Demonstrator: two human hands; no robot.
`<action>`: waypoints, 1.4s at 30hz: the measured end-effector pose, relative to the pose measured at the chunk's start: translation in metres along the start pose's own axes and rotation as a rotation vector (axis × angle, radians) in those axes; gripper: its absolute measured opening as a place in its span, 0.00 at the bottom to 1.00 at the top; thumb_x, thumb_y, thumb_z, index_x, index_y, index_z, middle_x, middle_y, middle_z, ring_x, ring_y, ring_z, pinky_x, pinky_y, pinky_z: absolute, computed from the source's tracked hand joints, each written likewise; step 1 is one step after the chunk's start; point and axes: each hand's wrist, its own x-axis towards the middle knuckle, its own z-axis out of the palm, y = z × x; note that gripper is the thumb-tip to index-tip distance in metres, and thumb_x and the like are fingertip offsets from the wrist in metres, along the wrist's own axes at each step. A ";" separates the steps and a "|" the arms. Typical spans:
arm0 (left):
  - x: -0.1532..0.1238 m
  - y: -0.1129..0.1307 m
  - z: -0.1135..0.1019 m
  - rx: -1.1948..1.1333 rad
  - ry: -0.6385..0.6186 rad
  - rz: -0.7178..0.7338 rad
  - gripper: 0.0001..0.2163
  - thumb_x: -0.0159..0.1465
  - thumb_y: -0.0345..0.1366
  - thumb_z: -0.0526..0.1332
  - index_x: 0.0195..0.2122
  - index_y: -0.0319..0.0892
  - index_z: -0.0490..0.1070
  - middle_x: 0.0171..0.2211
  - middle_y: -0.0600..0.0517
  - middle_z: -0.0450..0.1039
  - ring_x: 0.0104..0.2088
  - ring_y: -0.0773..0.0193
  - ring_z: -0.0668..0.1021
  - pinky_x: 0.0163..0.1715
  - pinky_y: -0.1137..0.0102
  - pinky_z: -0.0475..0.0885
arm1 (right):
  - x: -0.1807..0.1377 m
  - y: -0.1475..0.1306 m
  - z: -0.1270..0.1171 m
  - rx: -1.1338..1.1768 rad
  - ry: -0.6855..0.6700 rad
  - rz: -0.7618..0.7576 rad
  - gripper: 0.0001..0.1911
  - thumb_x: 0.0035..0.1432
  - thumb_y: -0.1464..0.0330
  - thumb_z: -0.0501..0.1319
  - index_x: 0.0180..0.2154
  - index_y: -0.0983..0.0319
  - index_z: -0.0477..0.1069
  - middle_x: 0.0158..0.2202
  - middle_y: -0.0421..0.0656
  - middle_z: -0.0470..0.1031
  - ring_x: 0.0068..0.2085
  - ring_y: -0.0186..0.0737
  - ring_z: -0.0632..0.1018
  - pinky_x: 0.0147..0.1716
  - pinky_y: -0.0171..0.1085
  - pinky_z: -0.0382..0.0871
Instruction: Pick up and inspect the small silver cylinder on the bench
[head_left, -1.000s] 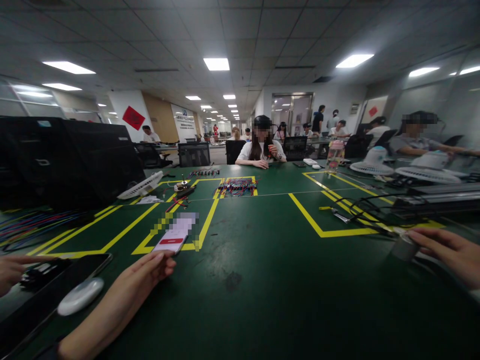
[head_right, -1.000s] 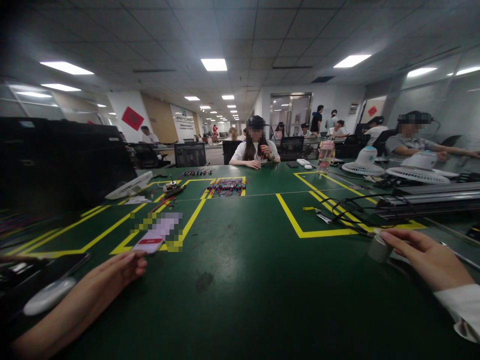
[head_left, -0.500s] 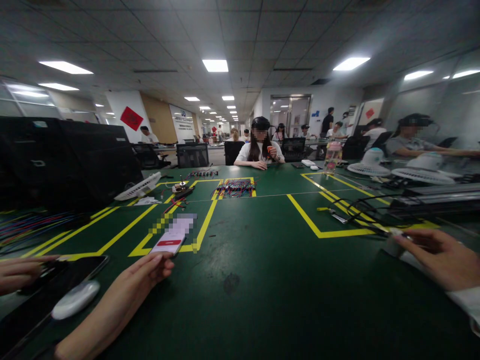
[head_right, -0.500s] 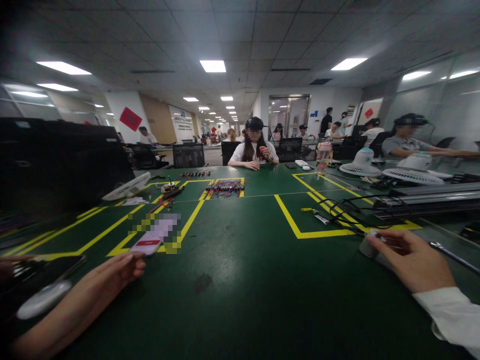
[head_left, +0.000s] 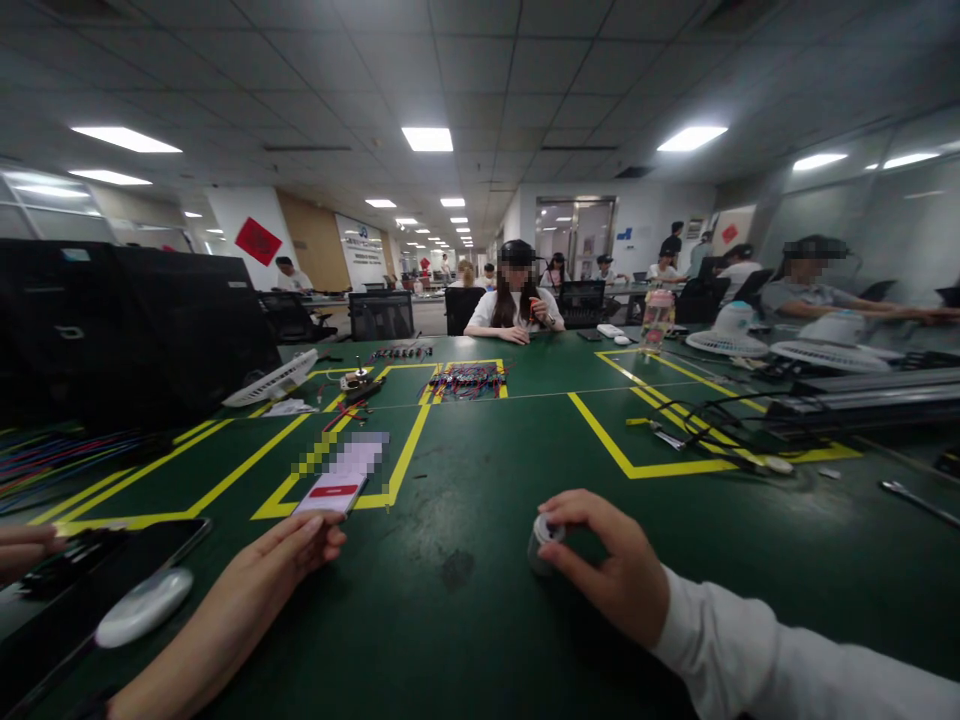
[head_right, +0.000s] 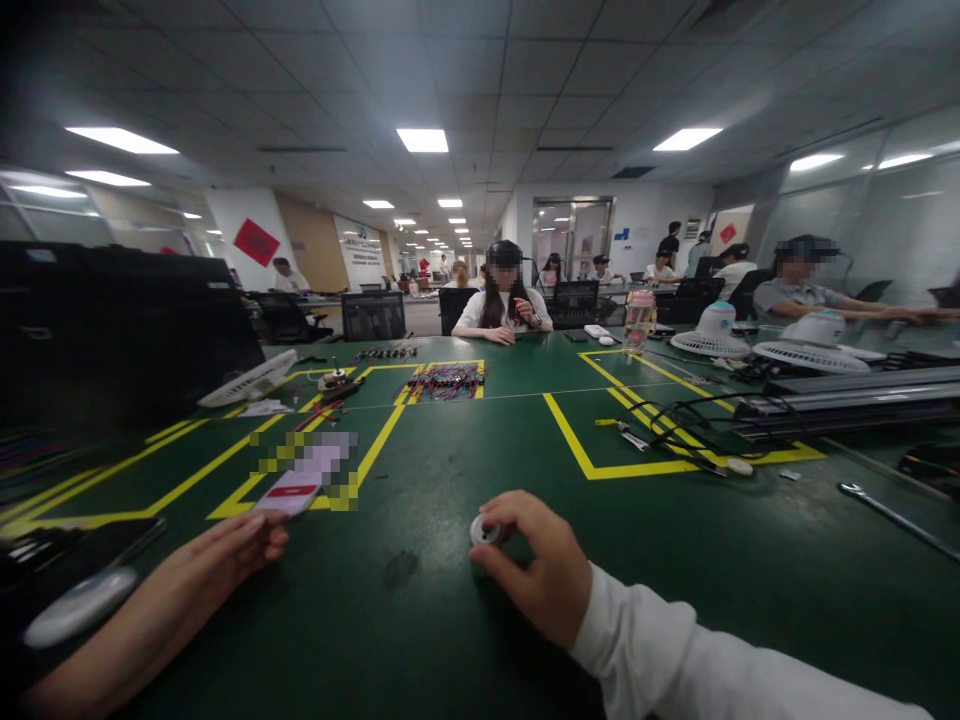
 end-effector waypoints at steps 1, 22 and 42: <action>-0.001 0.000 0.000 0.005 0.002 0.006 0.12 0.52 0.39 0.71 0.36 0.40 0.80 0.31 0.48 0.80 0.33 0.61 0.79 0.36 0.72 0.75 | 0.003 -0.002 0.007 0.031 -0.027 0.025 0.09 0.55 0.68 0.63 0.39 0.61 0.67 0.41 0.43 0.73 0.41 0.31 0.75 0.40 0.33 0.72; -0.027 -0.005 0.164 0.552 -0.498 0.515 0.09 0.62 0.41 0.61 0.38 0.46 0.78 0.39 0.48 0.76 0.40 0.57 0.76 0.38 0.64 0.71 | 0.010 0.005 0.025 0.286 -0.261 0.402 0.17 0.50 0.70 0.63 0.42 0.63 0.63 0.38 0.41 0.71 0.38 0.31 0.73 0.40 0.35 0.68; -0.007 0.007 0.146 0.629 -0.480 0.653 0.05 0.60 0.38 0.64 0.33 0.45 0.78 0.37 0.49 0.73 0.40 0.58 0.76 0.42 0.63 0.69 | 0.009 0.008 0.021 0.252 -0.302 0.432 0.20 0.50 0.68 0.65 0.44 0.62 0.63 0.41 0.41 0.71 0.41 0.32 0.73 0.42 0.37 0.68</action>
